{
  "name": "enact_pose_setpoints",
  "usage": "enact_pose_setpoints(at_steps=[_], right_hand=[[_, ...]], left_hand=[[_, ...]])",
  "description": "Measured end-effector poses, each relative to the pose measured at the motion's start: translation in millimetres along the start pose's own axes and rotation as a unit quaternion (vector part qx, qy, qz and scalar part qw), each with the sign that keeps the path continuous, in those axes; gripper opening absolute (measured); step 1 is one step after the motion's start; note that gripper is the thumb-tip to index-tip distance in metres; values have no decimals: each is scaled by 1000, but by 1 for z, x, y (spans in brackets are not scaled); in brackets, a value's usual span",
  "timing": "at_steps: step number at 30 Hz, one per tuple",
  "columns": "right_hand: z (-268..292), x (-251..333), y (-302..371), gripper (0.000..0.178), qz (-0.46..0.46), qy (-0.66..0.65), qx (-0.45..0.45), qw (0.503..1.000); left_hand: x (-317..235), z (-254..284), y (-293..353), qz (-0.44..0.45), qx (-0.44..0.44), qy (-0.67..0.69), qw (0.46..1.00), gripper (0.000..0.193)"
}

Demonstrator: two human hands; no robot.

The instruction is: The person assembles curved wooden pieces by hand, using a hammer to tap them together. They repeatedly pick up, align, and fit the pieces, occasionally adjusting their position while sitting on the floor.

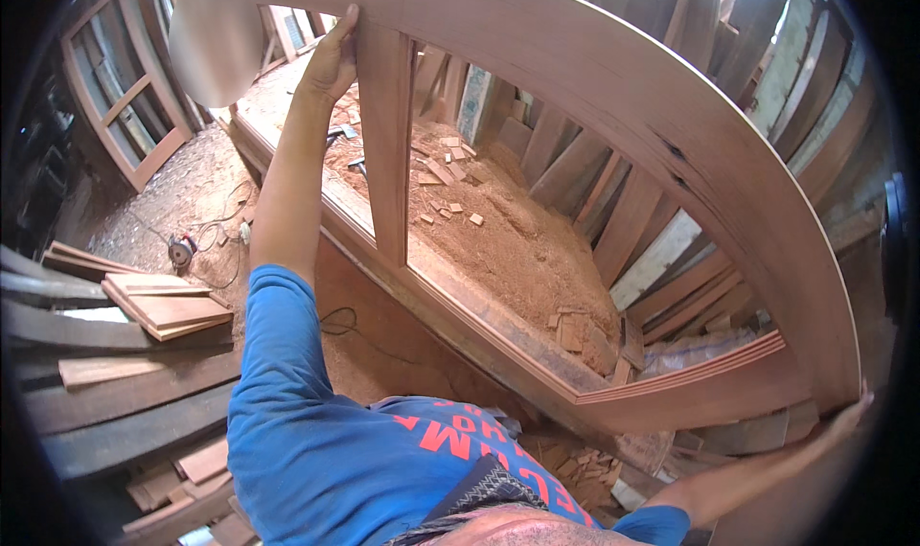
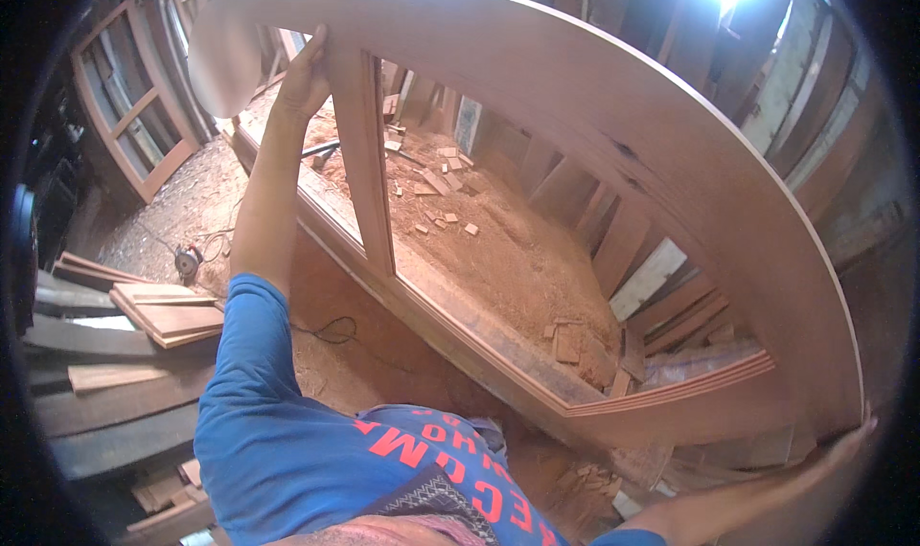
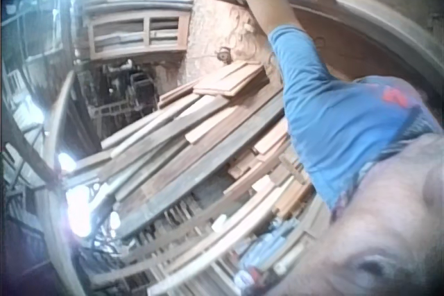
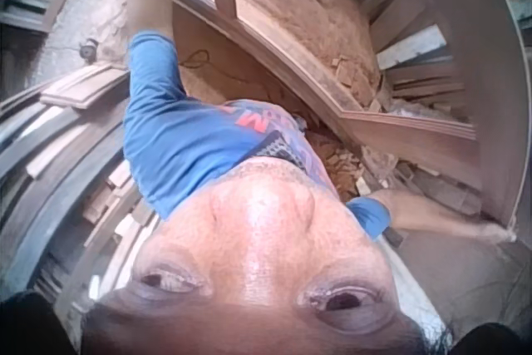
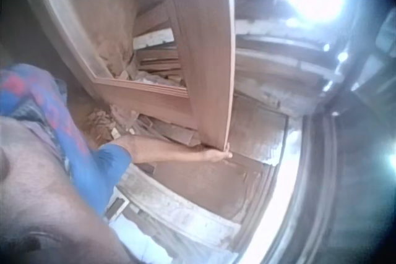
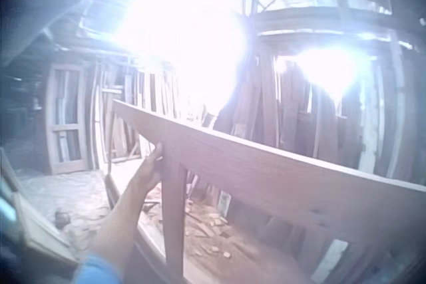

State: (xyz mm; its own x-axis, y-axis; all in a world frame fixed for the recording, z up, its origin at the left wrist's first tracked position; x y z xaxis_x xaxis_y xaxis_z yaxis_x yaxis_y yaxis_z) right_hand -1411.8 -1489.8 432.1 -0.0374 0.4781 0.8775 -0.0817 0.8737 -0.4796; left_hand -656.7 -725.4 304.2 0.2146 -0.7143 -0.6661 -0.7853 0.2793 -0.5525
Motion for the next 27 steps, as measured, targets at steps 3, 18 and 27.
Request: enact_pose_setpoints(at_steps=[3,18,27], right_hand=[[38,-22,-22,74,7,-5,51,999],[-18,13,40,83,131,43,91,986],[-32,30,52,83,181,31,67,981]], left_hand=[[-17,-18,54,-49,-292,-276,914,46],[293,-584,248,43,404,-14,914,104],[283,-608,246,-12,330,20,944,62]])
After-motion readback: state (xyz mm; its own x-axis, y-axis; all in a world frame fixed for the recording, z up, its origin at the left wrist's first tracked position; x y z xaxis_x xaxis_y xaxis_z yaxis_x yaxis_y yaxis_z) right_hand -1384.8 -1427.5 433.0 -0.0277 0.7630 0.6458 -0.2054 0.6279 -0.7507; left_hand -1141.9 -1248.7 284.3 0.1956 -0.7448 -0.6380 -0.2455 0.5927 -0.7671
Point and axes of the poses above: each hand's wrist, its own y-axis away from the middle knuckle, its own z-axis out of the back of the hand, x = y × z, the point moved 7 cm from there along -y, towards the middle knuckle, and after that the axes turned 7 degrees about x, right-handed, at the moved point
